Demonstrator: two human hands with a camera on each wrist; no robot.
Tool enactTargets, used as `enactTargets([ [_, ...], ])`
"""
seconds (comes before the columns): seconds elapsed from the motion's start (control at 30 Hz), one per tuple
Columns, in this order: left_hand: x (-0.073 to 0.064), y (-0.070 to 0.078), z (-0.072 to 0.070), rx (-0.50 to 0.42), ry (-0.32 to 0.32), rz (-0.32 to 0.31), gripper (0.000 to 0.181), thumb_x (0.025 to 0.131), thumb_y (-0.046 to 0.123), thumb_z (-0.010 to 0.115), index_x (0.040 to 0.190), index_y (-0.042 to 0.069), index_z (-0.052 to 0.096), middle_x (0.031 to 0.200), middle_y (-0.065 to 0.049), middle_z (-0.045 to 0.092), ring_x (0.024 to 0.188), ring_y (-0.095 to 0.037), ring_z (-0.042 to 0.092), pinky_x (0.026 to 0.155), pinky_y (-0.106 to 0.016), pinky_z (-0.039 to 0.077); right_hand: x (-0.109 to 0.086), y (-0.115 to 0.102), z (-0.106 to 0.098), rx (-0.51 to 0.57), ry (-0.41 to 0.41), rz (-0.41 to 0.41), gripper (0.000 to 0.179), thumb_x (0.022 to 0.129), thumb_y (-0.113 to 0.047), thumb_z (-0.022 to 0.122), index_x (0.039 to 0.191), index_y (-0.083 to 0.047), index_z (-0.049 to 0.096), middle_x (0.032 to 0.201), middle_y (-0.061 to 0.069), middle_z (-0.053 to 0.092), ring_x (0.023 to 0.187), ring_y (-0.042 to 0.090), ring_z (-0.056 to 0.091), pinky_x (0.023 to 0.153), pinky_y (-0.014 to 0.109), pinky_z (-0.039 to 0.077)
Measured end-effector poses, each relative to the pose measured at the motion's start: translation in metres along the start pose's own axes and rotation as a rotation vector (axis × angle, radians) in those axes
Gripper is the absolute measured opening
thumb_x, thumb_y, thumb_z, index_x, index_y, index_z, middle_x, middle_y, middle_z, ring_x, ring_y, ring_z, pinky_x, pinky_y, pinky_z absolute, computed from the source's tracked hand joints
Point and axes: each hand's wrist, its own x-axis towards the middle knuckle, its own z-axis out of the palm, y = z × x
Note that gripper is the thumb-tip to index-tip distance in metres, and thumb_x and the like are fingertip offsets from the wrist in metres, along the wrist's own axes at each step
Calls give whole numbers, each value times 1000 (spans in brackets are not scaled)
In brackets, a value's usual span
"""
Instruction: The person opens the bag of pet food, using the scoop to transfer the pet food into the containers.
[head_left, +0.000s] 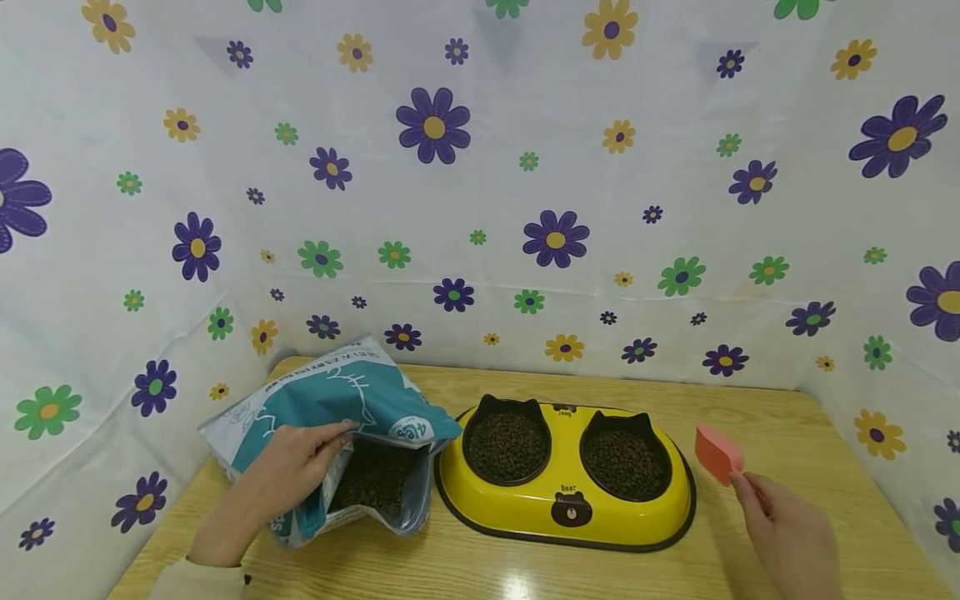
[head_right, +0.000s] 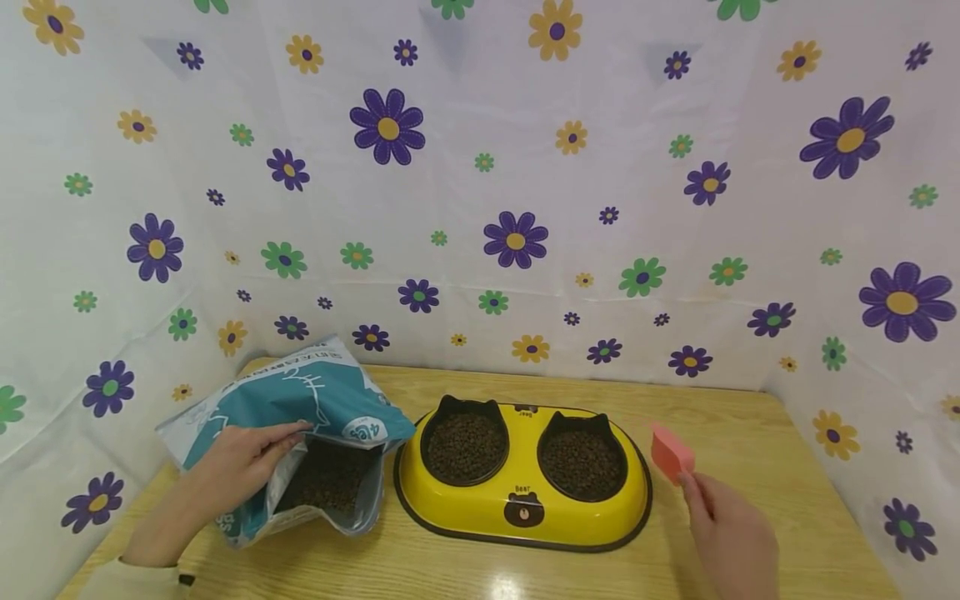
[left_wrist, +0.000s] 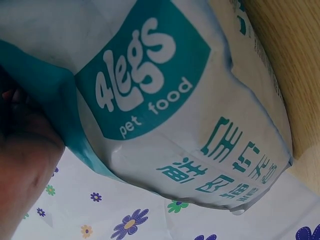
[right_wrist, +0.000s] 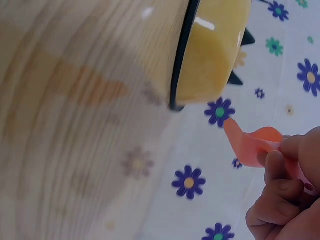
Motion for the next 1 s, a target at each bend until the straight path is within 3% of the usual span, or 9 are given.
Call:
enactTargets([
  [0.1, 0, 0, -1, 1, -1, -7, 27, 100, 5, 61, 125, 3, 74, 72, 9, 66, 47, 4, 32, 48, -21, 35, -1, 13, -8, -45, -78, 63, 21, 99, -17, 68, 88, -1, 77, 51, -7, 40, 47, 1, 26, 47, 23, 23],
  [0.17, 0, -1, -1, 2, -3, -10, 27, 101, 5, 61, 125, 4, 73, 70, 10, 63, 47, 4, 31, 47, -21, 34, 1, 20, -13, -86, -180, 130, 28, 102, -22, 63, 96, 1, 78, 53, -4, 51, 49, 5, 34, 49, 27, 29],
  [0.27, 0, -1, -1, 3, -4, -13, 27, 101, 6, 61, 126, 4, 73, 70, 11, 62, 47, 4, 32, 47, -21, 34, 4, 27, -19, -127, -361, 233, 38, 106, -28, 56, 111, 5, 75, 57, 0, 54, 53, 14, 41, 52, 31, 32],
  [0.33, 0, 0, -2, 5, -5, -14, 27, 101, 6, 61, 126, 4, 73, 71, 10, 64, 48, 4, 33, 48, -21, 34, 5, 29, -22, -155, -449, 283, 41, 106, -29, 55, 113, 6, 74, 56, 1, 50, 54, 16, 42, 53, 31, 32],
  [0.4, -1, 0, -2, 6, -5, -18, 27, 101, 6, 61, 125, 4, 73, 72, 9, 65, 48, 4, 33, 48, -21, 35, 5, 31, -23, -173, -499, 310, 41, 104, -30, 56, 117, 6, 73, 55, -1, 39, 53, 17, 40, 53, 31, 29],
  [0.53, -1, 1, -1, 5, -6, -25, 27, 101, 6, 61, 125, 4, 73, 70, 10, 63, 48, 4, 33, 48, -21, 34, 3, 35, -24, -218, -559, 316, 42, 101, -30, 59, 127, 2, 68, 56, -1, 35, 54, 18, 41, 52, 32, 30],
  [0.7, -1, 2, -2, 6, 1, -21, 27, 101, 6, 61, 125, 4, 74, 63, 13, 54, 46, 3, 31, 47, -21, 34, 5, 41, -22, -216, -732, 339, 47, 102, -35, 57, 130, 0, 67, 69, 12, 62, 63, 25, 61, 55, 43, 47],
  [0.83, -2, 2, -2, -2, 3, -17, 28, 102, 9, 60, 127, 4, 73, 61, 14, 52, 46, 3, 31, 47, -21, 34, 1, 42, -18, -204, -793, 388, 46, 100, -39, 61, 125, -1, 70, 84, 16, 70, 70, 28, 67, 57, 48, 51],
  [1.0, -5, 4, -3, -27, 33, 11, 28, 103, 10, 61, 127, 2, 72, 64, 13, 57, 46, 4, 33, 47, -21, 36, -3, 43, -14, -202, -786, 409, 32, 98, -39, 63, 99, -8, 72, 72, 8, 59, 64, 23, 55, 56, 42, 43],
])
